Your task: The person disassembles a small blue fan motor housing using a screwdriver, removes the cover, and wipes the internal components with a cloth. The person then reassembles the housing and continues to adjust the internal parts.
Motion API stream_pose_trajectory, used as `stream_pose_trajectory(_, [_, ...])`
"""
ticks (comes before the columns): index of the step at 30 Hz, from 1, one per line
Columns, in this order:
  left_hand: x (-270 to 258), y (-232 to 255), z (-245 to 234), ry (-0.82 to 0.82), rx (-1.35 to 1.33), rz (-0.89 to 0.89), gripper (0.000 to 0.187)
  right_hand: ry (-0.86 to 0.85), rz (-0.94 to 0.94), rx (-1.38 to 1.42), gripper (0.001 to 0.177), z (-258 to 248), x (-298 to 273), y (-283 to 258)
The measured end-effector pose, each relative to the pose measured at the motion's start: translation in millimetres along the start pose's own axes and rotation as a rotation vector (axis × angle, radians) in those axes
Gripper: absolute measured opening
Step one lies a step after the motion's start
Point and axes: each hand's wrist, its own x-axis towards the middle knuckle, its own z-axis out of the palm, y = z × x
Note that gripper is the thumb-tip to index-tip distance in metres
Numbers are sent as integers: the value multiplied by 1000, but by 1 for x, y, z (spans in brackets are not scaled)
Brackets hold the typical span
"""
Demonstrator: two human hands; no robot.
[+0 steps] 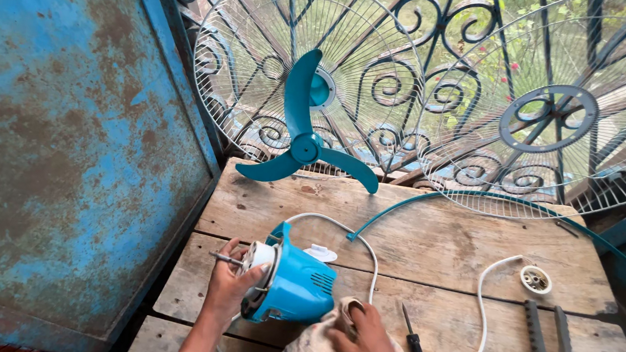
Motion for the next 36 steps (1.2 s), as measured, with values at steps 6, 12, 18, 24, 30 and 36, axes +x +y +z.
stream_pose_trajectory(6, [0,-33,-28,115,-40,-79,107,-158,204,242,45,25,16,-24])
stream_pose_trajectory(12, [0,-35,-28,140,-127,-68,99,-116,280,524,27,33,17,-36])
stream_pose_trajectory(18, [-13,-14,4,178,-323,-250,88,-55,295,700,24,17,11,-39])
stream_pose_trajectory(24, [-21,2,33,-12,-360,-321,61,-43,204,580,20,-22,-5,-48])
stream_pose_trajectory(30, [-23,-18,34,-19,-299,-330,58,-77,316,481,21,-17,-13,-26])
stream_pose_trajectory(36, [-18,-26,22,33,-213,-351,69,-163,417,319,27,-2,-21,-6])
